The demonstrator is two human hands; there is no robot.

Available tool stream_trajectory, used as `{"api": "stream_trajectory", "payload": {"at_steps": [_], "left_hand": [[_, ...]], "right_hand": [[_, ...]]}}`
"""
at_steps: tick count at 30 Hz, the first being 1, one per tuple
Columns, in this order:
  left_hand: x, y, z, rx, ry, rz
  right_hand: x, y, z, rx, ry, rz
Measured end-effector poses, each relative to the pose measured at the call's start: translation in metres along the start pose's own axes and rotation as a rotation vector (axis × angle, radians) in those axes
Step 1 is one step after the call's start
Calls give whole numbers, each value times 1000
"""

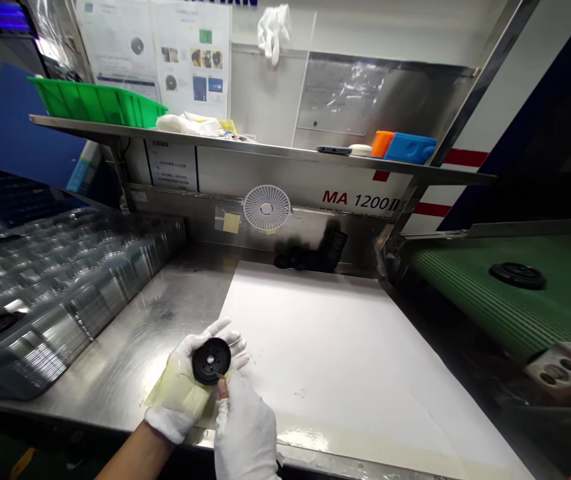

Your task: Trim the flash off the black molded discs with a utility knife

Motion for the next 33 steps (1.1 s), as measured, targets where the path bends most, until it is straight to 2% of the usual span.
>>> {"api": "stream_trajectory", "payload": {"at_steps": [3,7,11,13,16,19,21,23,27,30,33], "left_hand": [[-3,-1,2,12,-20,-12],[-7,-3,3,2,60,-83],[-8,-2,0,-29,53,-62],[-7,0,-1,-60,25,1],[-1,3,1,-167,-10,151],[9,0,4,-299,-121,380],[17,-4,6,-371,-197,544],[24,-7,7,-414,-242,652],[36,-14,0,-432,-338,744],[45,-18,-6,-441,-376,797],[51,-19,-9,-459,-390,822]], "right_hand": [[-1,3,2,-32,22,-26],[3,0,1,-56,7,12],[4,3,8,-269,-54,9],[2,16,18,-287,-97,-51],[-4,47,41,-131,-132,-90],[-10,75,68,7,-81,-72],[-14,80,85,4,-69,-15],[-18,71,97,-58,-125,88],[-28,32,112,-146,-264,286],[-34,9,113,-142,-346,389],[-37,0,111,-116,-403,424]]}}
Point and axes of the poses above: each hand's wrist, its own x-axis away from the middle knuckle, its own z-axis out of the back of the hand, y = z × x, the point moved 4 cm from there along -x, towards the middle knuckle, and after that the axes turned 5 degrees about x, right-handed, at the moved point
